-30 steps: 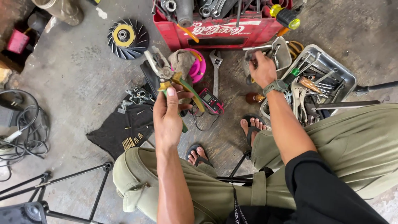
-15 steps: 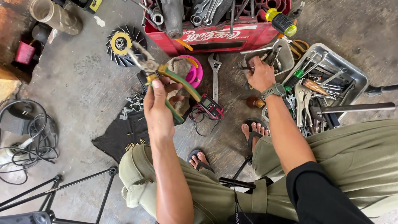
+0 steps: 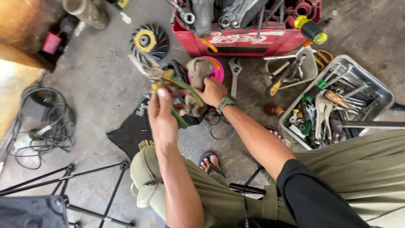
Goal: The person sits on a low stool and cleans a pair of pliers using a rag and a metal file. They wipe the pliers, file the metal surfaces, and then place the cleaned pliers into a black tool bag.
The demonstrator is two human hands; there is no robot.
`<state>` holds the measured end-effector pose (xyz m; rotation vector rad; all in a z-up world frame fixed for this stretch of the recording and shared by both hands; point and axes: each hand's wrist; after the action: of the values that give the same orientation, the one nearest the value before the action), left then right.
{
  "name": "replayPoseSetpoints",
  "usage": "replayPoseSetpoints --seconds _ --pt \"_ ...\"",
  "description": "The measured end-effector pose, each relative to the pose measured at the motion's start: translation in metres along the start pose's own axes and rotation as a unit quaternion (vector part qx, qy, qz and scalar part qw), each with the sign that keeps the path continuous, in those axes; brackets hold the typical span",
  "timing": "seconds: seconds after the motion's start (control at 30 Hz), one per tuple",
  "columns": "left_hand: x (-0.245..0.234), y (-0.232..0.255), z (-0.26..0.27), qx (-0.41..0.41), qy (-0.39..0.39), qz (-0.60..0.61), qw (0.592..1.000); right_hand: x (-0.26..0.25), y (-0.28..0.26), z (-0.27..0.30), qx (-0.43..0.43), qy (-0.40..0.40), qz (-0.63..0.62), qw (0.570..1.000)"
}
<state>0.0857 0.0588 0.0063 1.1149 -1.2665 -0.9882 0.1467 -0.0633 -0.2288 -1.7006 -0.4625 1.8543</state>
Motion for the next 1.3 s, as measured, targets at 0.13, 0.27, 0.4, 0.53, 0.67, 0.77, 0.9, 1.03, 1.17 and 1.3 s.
replayPoseSetpoints --seconds 0.13,0.27,0.4,0.53,0.67,0.77,0.9,1.03,1.17,1.3 --pt "-0.011 0.019 0.012 0.032 -0.089 -0.021 0.995 -0.003 -0.012 -0.001 -0.098 0.157 -0.057 0.981" --pt "-0.024 0.009 0.033 0.029 -0.176 0.024 0.984 -0.115 -0.043 0.021 0.050 0.043 -0.449 0.891" --pt "-0.021 0.035 0.042 -0.058 -0.250 -0.007 0.967 -0.194 -0.047 0.037 -0.101 -0.061 -0.737 0.665" --pt "-0.009 0.035 0.053 0.048 -0.267 0.041 0.962 -0.259 -0.126 0.100 -0.171 -0.010 -0.411 0.896" --pt "-0.002 0.048 0.061 0.060 -0.311 0.008 0.948 -0.277 -0.130 0.123 -0.168 -0.050 -0.303 0.937" --pt "-0.005 0.041 0.068 0.082 -0.335 -0.065 0.936 -0.288 -0.133 0.139 -0.130 -0.093 -0.277 0.947" --pt "0.001 0.042 0.077 0.101 -0.372 -0.147 0.911 -0.276 -0.103 0.150 -0.185 -0.037 -0.239 0.952" --pt "0.013 0.041 0.090 0.049 -0.376 -0.053 0.924 -0.272 -0.081 0.150 -0.223 -0.002 -0.231 0.947" --pt "0.024 0.044 0.093 0.001 -0.380 0.021 0.925 -0.269 -0.087 0.153 -0.249 0.109 -0.198 0.942" --pt "0.029 0.044 0.091 0.028 -0.379 0.014 0.925 -0.257 -0.060 0.145 -0.154 0.212 -0.293 0.920"
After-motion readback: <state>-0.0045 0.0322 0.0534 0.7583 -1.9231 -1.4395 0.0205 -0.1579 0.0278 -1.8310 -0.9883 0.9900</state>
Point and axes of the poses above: each hand's wrist, its own z-axis away from the middle knuckle, its own x-axis out of the palm, y = z × x, and after that the axes turned 7 degrees about x, right-handed
